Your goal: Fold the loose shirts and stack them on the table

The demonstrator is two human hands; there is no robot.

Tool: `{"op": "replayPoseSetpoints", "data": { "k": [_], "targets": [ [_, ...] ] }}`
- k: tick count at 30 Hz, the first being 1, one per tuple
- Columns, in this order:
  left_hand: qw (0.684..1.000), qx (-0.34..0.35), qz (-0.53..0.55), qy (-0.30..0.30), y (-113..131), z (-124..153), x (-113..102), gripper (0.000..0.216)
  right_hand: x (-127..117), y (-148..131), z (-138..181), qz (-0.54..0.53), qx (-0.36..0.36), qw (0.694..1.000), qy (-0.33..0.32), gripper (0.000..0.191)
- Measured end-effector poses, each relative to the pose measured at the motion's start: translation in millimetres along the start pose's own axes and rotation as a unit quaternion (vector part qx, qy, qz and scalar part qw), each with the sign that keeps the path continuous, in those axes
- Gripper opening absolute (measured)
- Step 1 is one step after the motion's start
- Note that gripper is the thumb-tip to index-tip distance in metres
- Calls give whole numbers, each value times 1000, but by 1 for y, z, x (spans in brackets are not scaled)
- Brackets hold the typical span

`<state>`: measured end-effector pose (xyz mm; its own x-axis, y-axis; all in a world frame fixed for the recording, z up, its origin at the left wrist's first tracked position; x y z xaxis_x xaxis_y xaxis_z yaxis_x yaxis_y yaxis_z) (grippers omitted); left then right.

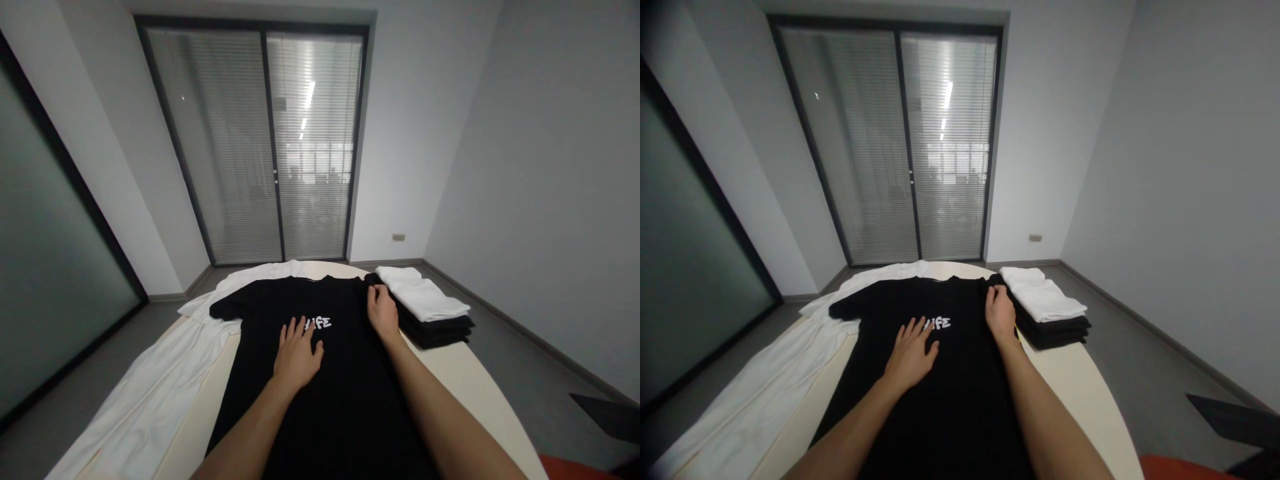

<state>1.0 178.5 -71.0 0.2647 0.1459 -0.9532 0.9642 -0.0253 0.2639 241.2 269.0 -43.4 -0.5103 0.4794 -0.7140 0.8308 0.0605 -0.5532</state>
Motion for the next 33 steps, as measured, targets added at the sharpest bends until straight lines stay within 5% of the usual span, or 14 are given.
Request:
{"op": "replayPoseSetpoints", "data": {
  "k": [4, 8, 14, 19, 22, 25, 29, 33],
  "targets": [
    [1000, -3, 1, -7, 1, 1, -2, 58, -7, 17, -12, -124, 41, 987, 94, 57],
    [1000, -6, 0, -11, 2, 1, -3, 58, -10, 21, -18, -155, 32, 981, 110, 61],
    [1000, -5, -6, -13, 2, 1, -1, 58, -2, 2, -13, -116, -28, 993, -18, 45],
    [1000, -3, -11, -14, 2, 1, 1, 61, 14, -32, 5, 1, -188, 971, -150, 44],
    [1000, 0, -13, -13, 2, 1, 1, 61, 14, -37, 13, 140, -202, 953, -176, 50],
    [1000, -3, -14, -16, 2, 1, 2, 61, 11, -37, 17, 205, -186, 940, -198, 32],
    [1000, -4, -17, -16, 3, 1, 3, 61, 10, -39, 18, 219, -185, 943, -169, 23],
    [1000, 0, -17, -9, 2, 0, 4, 61, 20, -42, 19, 143, -185, 959, -157, 35]
  ]
}}
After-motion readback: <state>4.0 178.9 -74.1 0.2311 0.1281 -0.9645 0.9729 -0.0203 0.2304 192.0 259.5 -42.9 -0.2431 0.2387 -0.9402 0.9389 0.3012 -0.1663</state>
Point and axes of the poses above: each hand's wrist, its own z-axis away from the middle knuckle, its own x-axis out of the palm, y = z × x, the point moved 5 cm from there along -z, towards the middle knuckle, and after that the axes turned 8 degrees about -x, right-handed, at the moved point
